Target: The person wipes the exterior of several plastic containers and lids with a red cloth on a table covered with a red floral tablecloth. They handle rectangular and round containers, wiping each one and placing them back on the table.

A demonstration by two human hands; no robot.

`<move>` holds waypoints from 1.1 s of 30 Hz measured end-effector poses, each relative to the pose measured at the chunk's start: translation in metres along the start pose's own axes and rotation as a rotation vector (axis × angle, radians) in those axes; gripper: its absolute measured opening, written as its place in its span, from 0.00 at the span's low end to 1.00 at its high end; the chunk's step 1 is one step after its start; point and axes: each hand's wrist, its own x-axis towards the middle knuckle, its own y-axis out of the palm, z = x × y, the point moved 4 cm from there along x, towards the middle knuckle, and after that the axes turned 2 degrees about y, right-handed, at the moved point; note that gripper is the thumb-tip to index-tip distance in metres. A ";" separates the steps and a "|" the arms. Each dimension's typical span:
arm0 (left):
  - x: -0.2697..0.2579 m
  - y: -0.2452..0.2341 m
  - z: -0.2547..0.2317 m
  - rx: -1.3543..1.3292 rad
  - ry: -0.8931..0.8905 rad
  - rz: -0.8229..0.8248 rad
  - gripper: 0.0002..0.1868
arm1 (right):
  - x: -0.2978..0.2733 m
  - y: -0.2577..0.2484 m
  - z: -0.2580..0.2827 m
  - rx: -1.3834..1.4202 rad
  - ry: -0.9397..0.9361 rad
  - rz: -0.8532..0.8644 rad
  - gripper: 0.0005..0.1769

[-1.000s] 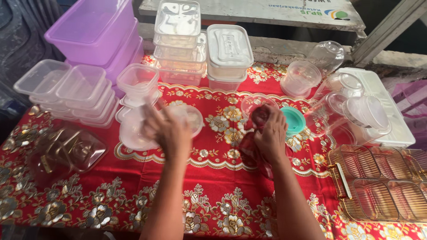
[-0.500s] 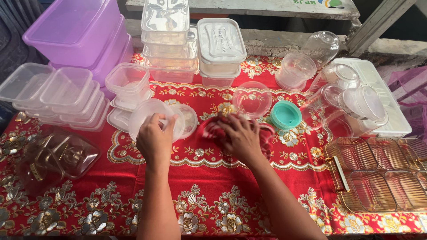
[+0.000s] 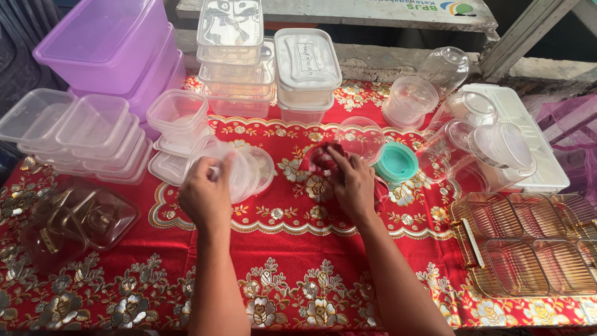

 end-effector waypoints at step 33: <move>-0.098 0.214 0.023 -1.467 -0.806 0.423 0.26 | 0.059 0.049 0.026 0.548 0.340 0.081 0.15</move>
